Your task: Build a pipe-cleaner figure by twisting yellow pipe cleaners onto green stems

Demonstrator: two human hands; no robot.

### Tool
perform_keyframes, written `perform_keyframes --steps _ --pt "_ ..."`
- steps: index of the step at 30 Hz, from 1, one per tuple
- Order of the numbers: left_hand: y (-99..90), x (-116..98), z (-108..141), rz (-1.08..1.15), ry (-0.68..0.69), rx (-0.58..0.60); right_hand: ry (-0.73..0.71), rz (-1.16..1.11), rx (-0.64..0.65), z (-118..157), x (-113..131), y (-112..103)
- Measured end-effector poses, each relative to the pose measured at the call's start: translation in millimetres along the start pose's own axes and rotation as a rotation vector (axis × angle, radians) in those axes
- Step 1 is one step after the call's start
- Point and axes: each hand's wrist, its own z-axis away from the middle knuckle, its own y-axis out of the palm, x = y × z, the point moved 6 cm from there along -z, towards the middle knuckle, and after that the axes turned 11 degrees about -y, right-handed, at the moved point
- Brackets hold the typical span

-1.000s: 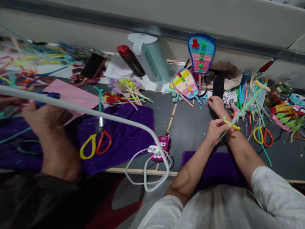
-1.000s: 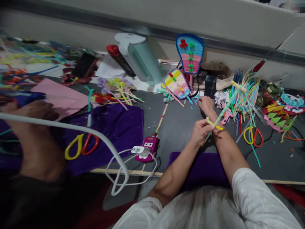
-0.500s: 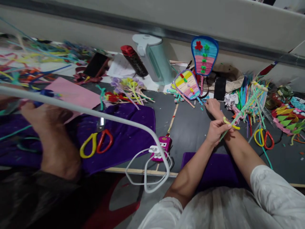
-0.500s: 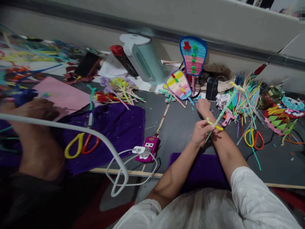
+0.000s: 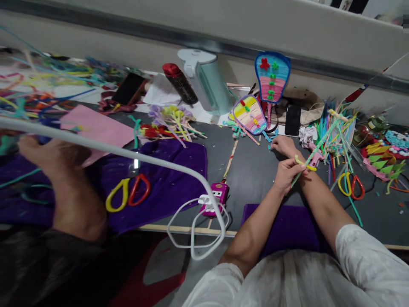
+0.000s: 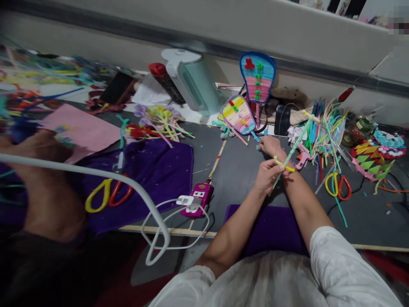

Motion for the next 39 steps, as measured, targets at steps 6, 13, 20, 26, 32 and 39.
perform_keyframes --steps 6,13,20,26,32,39 --pt "-6.1 -3 -4 0.054 0.023 -0.016 0.145 -0.087 -0.236 24 -9 -20" --pt "-29.1 -20 -9 0.117 0.12 -0.151 0.253 -0.192 -0.436 64 -43 -38" --pt "-55.6 -24 -18 0.215 0.173 -0.346 0.563 -0.16 -0.62 126 -109 -66" --pt "-61.2 -24 -21 0.256 0.18 -0.391 0.797 -0.01 -0.687 174 -157 -93" --pt "-70.9 -20 -25 0.245 0.19 -0.444 0.909 -0.009 -0.617 187 -174 -85" --pt "-78.9 -18 -27 0.269 0.181 -0.5 0.9 -0.011 -0.764 194 -182 -92"
